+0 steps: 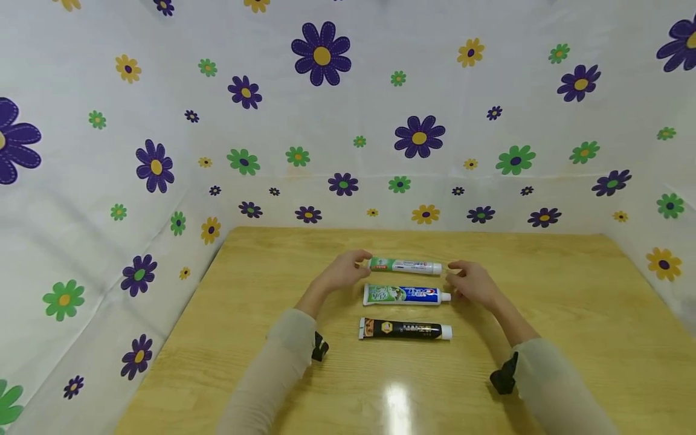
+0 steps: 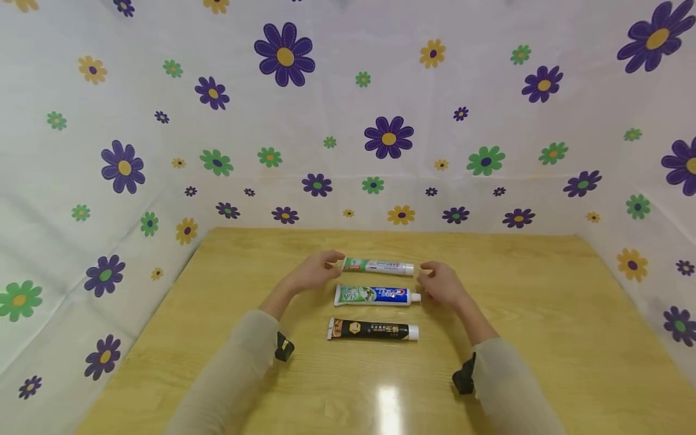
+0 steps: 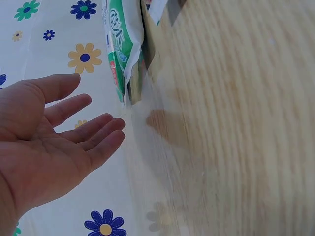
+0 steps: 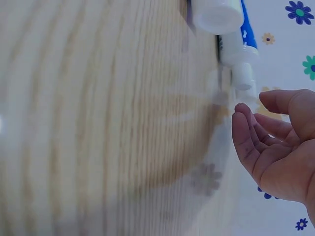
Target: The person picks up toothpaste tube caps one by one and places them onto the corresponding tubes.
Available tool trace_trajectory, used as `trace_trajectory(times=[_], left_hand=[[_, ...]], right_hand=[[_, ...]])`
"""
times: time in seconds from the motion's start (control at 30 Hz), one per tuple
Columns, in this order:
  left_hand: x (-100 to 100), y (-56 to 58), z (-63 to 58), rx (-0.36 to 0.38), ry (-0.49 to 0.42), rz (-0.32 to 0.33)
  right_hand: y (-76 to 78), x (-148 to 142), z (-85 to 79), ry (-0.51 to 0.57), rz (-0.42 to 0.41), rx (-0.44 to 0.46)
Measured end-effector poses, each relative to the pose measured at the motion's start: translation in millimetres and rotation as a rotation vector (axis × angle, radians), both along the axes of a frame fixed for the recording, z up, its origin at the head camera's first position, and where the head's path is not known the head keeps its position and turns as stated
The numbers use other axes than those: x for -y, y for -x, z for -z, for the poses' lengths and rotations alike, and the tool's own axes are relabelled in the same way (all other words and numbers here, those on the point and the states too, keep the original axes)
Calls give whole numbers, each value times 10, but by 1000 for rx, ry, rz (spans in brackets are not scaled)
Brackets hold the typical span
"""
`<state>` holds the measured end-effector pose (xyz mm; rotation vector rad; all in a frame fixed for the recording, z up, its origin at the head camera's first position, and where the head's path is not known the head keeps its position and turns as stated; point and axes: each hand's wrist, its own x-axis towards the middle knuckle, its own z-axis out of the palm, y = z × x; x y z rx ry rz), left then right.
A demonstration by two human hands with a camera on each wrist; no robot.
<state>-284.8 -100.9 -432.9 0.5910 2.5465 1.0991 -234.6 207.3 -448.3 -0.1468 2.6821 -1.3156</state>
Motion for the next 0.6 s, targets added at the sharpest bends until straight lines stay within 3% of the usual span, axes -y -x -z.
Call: trace_trajectory(times=[0.2, 0.33, 0.6], left_hand=[[11, 24, -103, -2, -10, 24], [4, 36, -174, -41, 20, 56], [-39, 33, -208, -146, 241, 86]], right_hand=[[0, -71, -139, 58, 20, -29], [0, -68, -207, 61, 34, -57], [12, 34, -288, -96, 12, -243]])
